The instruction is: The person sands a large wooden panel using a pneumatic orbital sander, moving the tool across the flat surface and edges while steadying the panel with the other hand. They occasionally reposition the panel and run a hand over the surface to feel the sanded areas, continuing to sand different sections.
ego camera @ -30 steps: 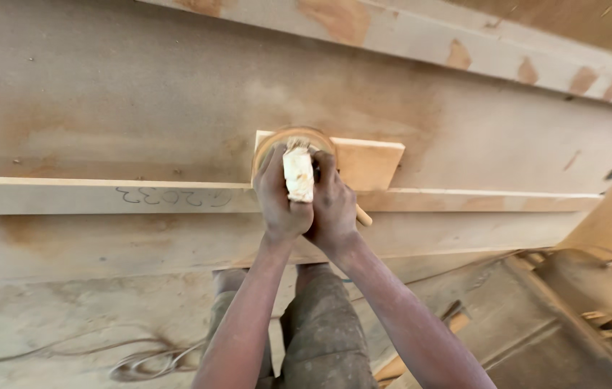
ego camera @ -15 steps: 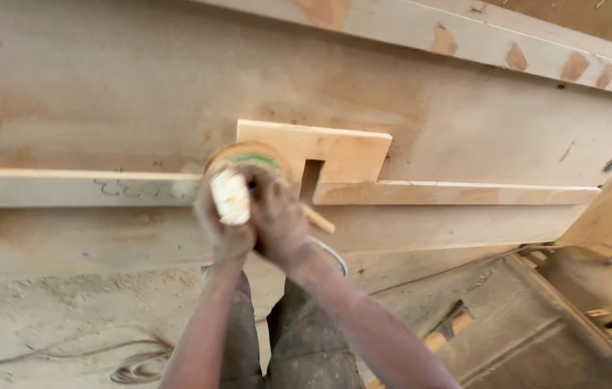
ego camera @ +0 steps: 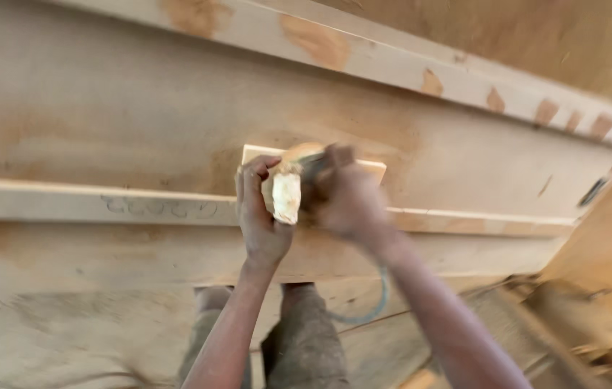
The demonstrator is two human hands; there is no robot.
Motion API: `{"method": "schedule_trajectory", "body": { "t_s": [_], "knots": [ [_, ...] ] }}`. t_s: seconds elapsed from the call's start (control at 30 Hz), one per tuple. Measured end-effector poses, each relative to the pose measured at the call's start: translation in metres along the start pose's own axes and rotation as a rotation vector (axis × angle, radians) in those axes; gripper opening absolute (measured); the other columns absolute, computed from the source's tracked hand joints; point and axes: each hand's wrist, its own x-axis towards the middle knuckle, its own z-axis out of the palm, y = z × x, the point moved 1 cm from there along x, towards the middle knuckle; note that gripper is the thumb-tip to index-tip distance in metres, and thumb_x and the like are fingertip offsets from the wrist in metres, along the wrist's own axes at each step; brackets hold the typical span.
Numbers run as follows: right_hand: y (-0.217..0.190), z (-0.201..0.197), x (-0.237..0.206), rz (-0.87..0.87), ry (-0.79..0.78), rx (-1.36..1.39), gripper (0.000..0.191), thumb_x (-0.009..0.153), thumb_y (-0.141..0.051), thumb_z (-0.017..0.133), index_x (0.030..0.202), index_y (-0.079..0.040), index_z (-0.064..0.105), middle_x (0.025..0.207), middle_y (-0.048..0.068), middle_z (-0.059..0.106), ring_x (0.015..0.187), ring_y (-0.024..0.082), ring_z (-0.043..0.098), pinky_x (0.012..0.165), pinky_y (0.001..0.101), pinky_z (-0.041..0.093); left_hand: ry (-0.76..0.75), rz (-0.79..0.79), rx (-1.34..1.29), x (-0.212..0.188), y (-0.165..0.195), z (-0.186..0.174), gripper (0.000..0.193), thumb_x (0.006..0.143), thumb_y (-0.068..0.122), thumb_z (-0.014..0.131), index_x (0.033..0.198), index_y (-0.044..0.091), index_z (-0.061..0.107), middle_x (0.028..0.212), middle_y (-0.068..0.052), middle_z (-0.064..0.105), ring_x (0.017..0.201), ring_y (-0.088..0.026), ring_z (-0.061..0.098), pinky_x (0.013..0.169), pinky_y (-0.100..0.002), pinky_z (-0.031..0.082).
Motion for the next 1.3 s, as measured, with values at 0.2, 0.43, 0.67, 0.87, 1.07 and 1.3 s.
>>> {"method": "schedule_trajectory", "body": {
  "t_s": [0.2,0.43,0.67,0.87,1.07,1.3],
  "knots": [
    [0.049,-0.089,0.049,0.125,-0.188,-0.208,0.054,0.076,-0.044,0.082,0.108,-0.005,0.064,0.093,0.019,0.073,0.090,0.032,0.071,0.082,0.0454,0.054,0.099,-0.283,-0.152,-0.058,0.015,-0.030,0.040,0.085,0.001,0.058,0.125,-0.003,0.056,0.117,-0.016,0.059,0.110,-0.034,0.060,0.098,-0.037,0.050],
    [0.047,-0.107,0.118,0.326,-0.491,-0.227,0.066,0.072,-0.047,0.079,0.124,-0.006,0.069,0.123,0.014,0.069,0.116,0.024,0.061,0.098,0.0377,0.047,-0.139,-0.448,-0.224,-0.112,-0.006,-0.030,0.034,0.080,0.000,0.063,0.114,0.001,0.064,0.107,-0.017,0.066,0.103,-0.036,0.063,0.090,-0.041,0.052],
    [0.013,-0.105,0.140,0.529,-0.468,-0.334,0.085,0.074,-0.045,0.079,0.145,-0.006,0.055,0.135,0.020,0.065,0.121,0.025,0.062,0.101,0.0380,0.050,-0.018,-0.555,-0.303,-0.126,-0.025,-0.065,0.031,0.083,0.000,0.061,0.114,0.002,0.064,0.106,-0.016,0.068,0.098,-0.036,0.068,0.084,-0.041,0.055],
    [0.012,-0.109,0.129,0.686,-0.414,-0.379,0.070,0.080,-0.041,0.074,0.141,-0.009,0.058,0.113,0.021,0.073,0.085,0.027,0.068,0.068,0.0405,0.057,0.109,-0.621,-0.317,-0.123,-0.045,-0.087,0.031,0.083,0.001,0.065,0.114,0.003,0.064,0.106,-0.017,0.069,0.098,-0.037,0.069,0.082,-0.042,0.055],
    [0.016,-0.114,0.133,0.790,-0.469,-0.369,0.046,0.086,-0.038,0.069,0.121,-0.009,0.068,0.095,0.007,0.074,0.070,0.016,0.070,0.059,0.0332,0.059,0.090,-0.654,-0.405,-0.130,-0.049,-0.093,0.033,0.082,0.002,0.068,0.114,0.003,0.064,0.104,-0.017,0.070,0.097,-0.035,0.070,0.083,-0.041,0.056],
    [0.011,-0.112,0.128,0.766,-0.447,-0.314,0.042,0.089,-0.038,0.069,0.119,-0.008,0.069,0.089,0.007,0.072,0.067,0.016,0.066,0.055,0.0322,0.056,0.147,-0.652,-0.461,-0.128,-0.049,-0.091,0.032,0.083,0.001,0.067,0.114,0.003,0.062,0.106,-0.015,0.071,0.096,-0.030,0.074,0.085,-0.037,0.058]
  ]
}}
